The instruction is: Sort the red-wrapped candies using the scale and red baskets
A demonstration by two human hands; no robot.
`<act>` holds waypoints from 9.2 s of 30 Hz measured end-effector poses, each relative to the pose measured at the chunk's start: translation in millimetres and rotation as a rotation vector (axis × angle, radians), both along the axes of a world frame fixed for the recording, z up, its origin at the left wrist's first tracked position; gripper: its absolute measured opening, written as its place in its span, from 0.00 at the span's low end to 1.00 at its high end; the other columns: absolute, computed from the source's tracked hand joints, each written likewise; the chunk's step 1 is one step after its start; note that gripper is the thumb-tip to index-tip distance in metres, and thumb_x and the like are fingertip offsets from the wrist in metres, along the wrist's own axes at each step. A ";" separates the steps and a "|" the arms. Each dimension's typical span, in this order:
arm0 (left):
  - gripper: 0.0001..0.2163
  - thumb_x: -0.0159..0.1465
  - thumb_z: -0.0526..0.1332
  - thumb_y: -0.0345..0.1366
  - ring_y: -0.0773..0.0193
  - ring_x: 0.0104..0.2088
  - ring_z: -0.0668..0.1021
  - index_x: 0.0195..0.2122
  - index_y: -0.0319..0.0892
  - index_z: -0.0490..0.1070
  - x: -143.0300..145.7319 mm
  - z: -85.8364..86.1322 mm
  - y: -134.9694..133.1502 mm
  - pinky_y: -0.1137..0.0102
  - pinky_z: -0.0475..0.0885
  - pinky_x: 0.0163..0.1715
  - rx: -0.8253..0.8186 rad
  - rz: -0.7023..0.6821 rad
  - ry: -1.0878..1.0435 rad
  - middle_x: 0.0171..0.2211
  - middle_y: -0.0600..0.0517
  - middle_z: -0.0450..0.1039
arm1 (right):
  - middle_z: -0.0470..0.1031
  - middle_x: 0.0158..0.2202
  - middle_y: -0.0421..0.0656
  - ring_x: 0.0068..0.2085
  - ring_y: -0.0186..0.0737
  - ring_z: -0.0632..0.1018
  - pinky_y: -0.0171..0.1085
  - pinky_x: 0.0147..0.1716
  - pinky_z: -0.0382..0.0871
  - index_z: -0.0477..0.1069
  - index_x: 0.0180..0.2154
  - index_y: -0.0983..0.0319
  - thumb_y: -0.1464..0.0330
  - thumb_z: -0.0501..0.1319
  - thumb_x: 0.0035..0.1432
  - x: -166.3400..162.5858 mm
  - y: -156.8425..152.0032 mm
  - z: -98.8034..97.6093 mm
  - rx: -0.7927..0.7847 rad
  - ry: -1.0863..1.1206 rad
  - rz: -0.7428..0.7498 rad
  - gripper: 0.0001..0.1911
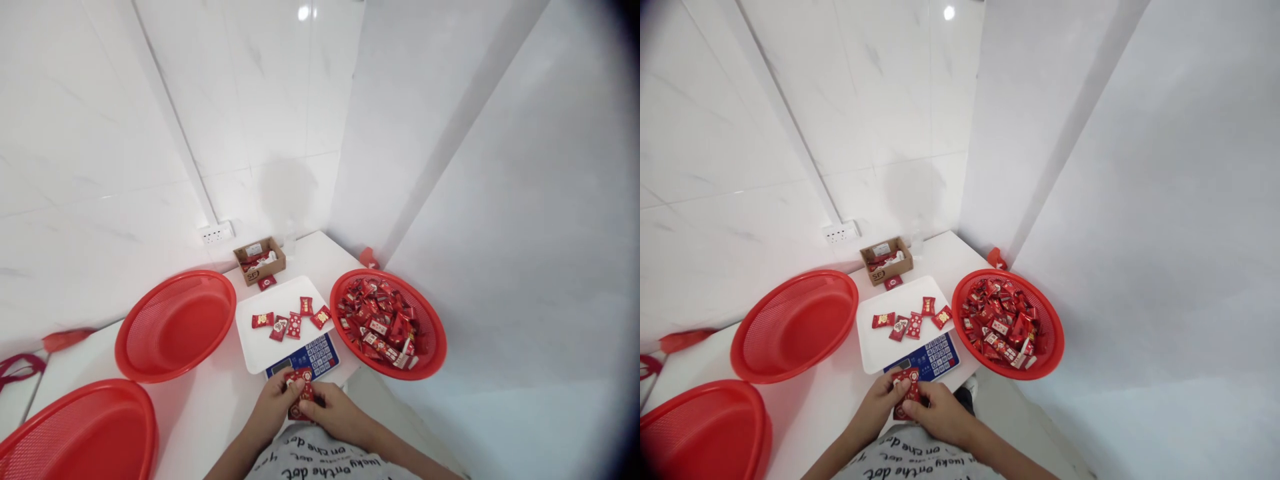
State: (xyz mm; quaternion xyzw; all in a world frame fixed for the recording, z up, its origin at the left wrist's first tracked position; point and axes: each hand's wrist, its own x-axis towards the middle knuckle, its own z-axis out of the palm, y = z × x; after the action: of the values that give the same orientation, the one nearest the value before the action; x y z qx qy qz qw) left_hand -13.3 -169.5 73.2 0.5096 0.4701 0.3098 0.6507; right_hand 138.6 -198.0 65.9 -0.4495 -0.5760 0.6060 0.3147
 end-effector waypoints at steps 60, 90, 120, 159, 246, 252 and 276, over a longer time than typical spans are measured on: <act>0.20 0.56 0.57 0.50 0.57 0.37 0.74 0.39 0.38 0.73 -1.5 -8.2 -5.8 0.65 0.67 0.41 0.013 -0.105 -0.062 0.34 0.49 0.76 | 0.72 0.29 0.42 0.31 0.37 0.70 0.35 0.33 0.64 0.71 0.32 0.64 0.54 0.52 0.57 -7.7 -2.3 12.9 0.054 -0.037 -0.090 0.21; 0.25 0.57 0.51 0.56 0.61 0.32 0.72 0.34 0.38 0.74 -9.5 -9.4 -9.9 0.69 0.66 0.36 0.005 -0.109 0.004 0.29 0.49 0.74 | 0.73 0.28 0.40 0.30 0.36 0.72 0.33 0.33 0.65 0.71 0.29 0.64 0.58 0.53 0.57 -7.4 9.2 12.3 0.150 -0.025 0.032 0.17; 0.16 0.56 0.58 0.47 0.61 0.32 0.72 0.36 0.39 0.75 3.2 -1.1 -3.6 0.67 0.67 0.39 -0.001 -0.061 -0.108 0.28 0.51 0.74 | 0.71 0.29 0.40 0.30 0.35 0.69 0.35 0.34 0.64 0.70 0.31 0.64 0.61 0.54 0.55 1.5 2.3 13.1 -0.009 0.035 -0.066 0.13; 0.20 0.57 0.56 0.51 0.58 0.35 0.74 0.34 0.38 0.73 1.5 2.8 -2.2 0.68 0.67 0.36 0.047 -0.026 -0.033 0.31 0.50 0.76 | 0.73 0.30 0.42 0.31 0.36 0.71 0.34 0.32 0.65 0.71 0.33 0.66 0.58 0.53 0.57 -1.2 7.2 3.3 0.039 -0.049 0.007 0.18; 0.24 0.54 0.54 0.57 0.58 0.34 0.74 0.32 0.38 0.73 7.5 -7.3 1.2 0.67 0.68 0.37 -0.026 -0.023 -0.028 0.29 0.50 0.75 | 0.67 0.22 0.40 0.24 0.33 0.65 0.33 0.27 0.61 0.69 0.25 0.64 0.49 0.53 0.52 -1.7 9.8 -6.6 0.043 0.010 -0.037 0.25; 0.24 0.59 0.50 0.55 0.68 0.21 0.67 0.30 0.38 0.72 11.7 -9.2 -2.8 0.73 0.63 0.24 0.016 -0.184 -0.042 0.21 0.52 0.70 | 0.68 0.19 0.40 0.20 0.31 0.63 0.32 0.21 0.57 0.68 0.26 0.63 0.48 0.49 0.55 0.5 9.5 -8.1 -0.034 0.014 -0.149 0.26; 0.18 0.58 0.55 0.49 0.61 0.34 0.71 0.33 0.38 0.73 10.3 -7.7 -0.4 0.70 0.65 0.37 0.092 -0.231 0.009 0.30 0.51 0.73 | 0.71 0.30 0.42 0.33 0.39 0.71 0.38 0.34 0.66 0.66 0.31 0.63 0.50 0.50 0.55 5.8 1.3 3.8 -0.017 -0.098 -0.314 0.22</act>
State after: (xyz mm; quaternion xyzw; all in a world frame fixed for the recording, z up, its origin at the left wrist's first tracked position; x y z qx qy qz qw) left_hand -3.0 -170.0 65.4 0.5909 0.3966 0.2517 0.6559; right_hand 144.3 -196.7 69.6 -0.5656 -0.5081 0.5317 0.3732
